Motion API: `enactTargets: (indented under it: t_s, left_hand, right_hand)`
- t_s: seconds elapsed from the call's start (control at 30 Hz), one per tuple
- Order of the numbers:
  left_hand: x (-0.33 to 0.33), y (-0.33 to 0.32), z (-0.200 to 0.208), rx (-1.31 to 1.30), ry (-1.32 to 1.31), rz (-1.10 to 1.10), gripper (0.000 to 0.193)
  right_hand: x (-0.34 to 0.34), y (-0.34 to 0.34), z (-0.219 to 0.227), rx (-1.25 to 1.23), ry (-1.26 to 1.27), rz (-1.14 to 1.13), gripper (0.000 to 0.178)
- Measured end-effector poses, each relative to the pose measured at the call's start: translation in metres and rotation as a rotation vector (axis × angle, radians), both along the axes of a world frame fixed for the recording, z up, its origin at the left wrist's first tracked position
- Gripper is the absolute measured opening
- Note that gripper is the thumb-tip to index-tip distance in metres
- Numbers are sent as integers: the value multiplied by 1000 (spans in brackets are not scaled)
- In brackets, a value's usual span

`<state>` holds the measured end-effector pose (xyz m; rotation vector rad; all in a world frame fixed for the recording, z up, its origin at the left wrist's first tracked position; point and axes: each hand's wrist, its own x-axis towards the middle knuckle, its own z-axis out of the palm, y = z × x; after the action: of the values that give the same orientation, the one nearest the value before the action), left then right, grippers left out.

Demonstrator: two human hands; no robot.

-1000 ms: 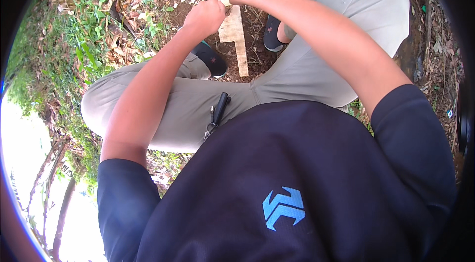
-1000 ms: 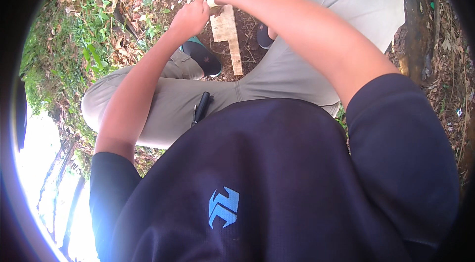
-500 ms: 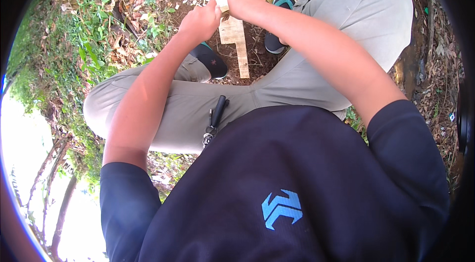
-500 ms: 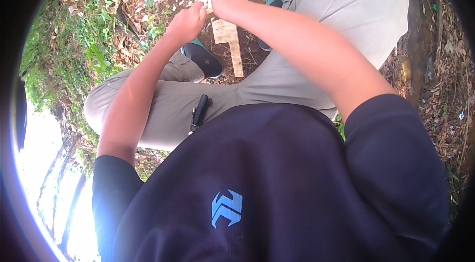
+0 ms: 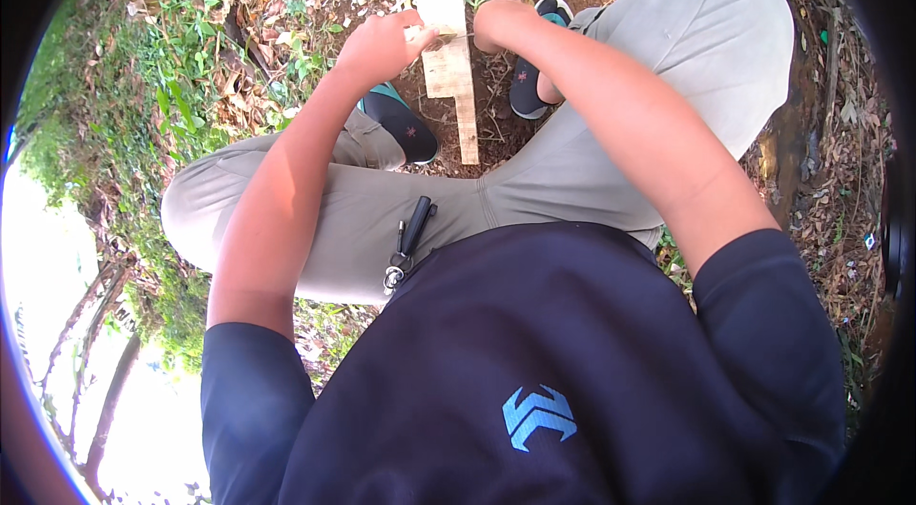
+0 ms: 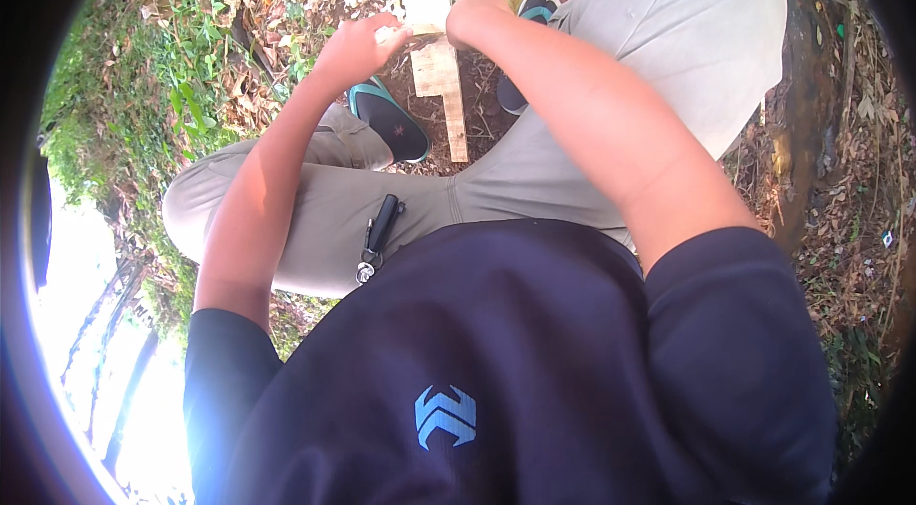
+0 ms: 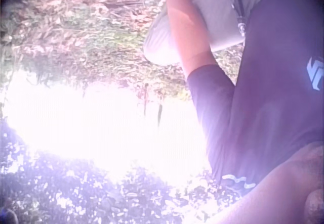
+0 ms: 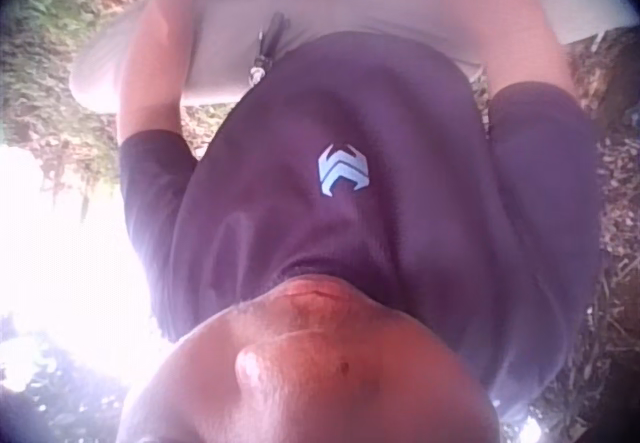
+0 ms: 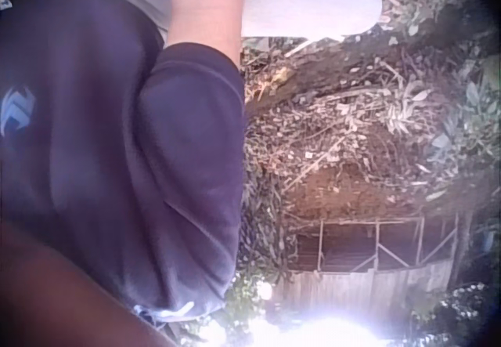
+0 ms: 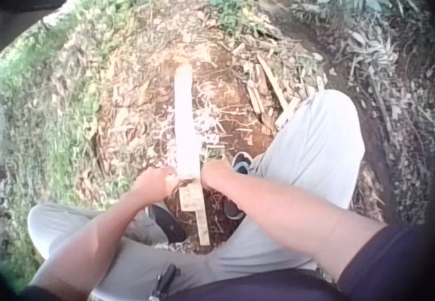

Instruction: The person sits cross-legged on the ground and uses a knife to carve a piece of wood. They repeatedly shave off thin strips of wood, occasionally pausing to inspect the piece or adjust their grip.

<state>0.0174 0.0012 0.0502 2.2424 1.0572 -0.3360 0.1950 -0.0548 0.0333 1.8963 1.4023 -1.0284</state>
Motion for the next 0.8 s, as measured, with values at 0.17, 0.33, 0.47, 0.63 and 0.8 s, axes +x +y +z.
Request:
enactTargets:
  t_s: [0.17,0.33,0.47,0.63,0.8]
  left_hand:
    - [-1,17,2,-115,9,36,42]
    - [-19,18,-2,-137,92,19,44]
    - [-16,18,10,-123,149,-90,46]
    - [-13,15,9,-105,129,-21,45]
    - [-8,19,6,-101,94,-151,42]
  right_hand:
    - [-8,-14,-11,150,3,-15,27]
    - [-23,-1,0,198,-33,80,28]
    - [-20,3,-10,255,-50,96,26]
    - [-20,-15,-19,271,-39,231,22]
    - [-19,-39,-32,298,-16,255,22]
